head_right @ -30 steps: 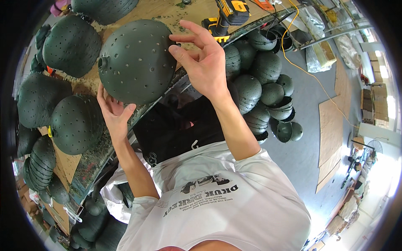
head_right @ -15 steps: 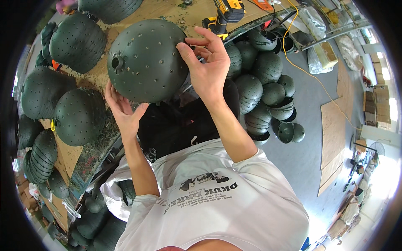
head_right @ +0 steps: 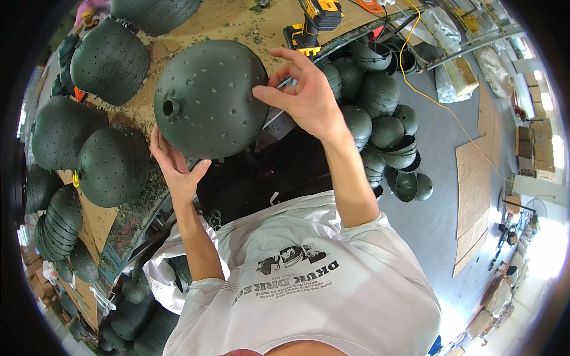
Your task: Using a power drill to create ventilation or attachment holes in plastic helmet shells.
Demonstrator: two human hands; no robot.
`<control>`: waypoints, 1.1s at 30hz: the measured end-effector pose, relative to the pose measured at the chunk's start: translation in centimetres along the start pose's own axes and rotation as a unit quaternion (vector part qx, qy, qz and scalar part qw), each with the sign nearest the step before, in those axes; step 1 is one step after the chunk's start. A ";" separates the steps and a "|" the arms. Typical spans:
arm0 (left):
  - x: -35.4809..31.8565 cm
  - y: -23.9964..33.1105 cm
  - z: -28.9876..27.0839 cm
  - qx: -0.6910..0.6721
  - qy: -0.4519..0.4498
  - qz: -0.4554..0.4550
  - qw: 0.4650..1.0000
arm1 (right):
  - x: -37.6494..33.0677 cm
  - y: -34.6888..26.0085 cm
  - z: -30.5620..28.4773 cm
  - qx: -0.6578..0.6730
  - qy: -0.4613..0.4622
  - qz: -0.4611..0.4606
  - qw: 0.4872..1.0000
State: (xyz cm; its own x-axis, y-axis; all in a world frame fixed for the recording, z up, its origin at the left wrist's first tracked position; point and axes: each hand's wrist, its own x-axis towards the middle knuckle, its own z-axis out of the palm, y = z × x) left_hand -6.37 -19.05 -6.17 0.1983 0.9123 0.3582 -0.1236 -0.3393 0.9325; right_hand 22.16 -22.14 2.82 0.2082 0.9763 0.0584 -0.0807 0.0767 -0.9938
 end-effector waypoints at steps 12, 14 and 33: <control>-6.1 1.6 -1.7 0.052 -0.117 0.024 0.992 | -6.5 -1.6 -4.6 -0.152 -0.200 0.052 0.967; -6.6 1.7 -1.8 0.059 -0.147 0.047 0.986 | -6.9 -1.8 -5.1 -0.233 -0.206 -0.009 0.950; -5.8 5.4 -1.0 0.164 -0.236 0.066 0.956 | -8.3 -2.8 -5.4 -0.438 -0.251 -0.154 0.849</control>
State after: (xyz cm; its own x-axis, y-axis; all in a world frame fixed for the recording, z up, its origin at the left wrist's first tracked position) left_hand -9.16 -25.97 -3.26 0.6275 0.6786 0.3816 0.1185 -0.5678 0.8146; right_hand 25.89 -31.57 4.57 -0.3706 0.9178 0.1424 0.7048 0.3778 -0.6004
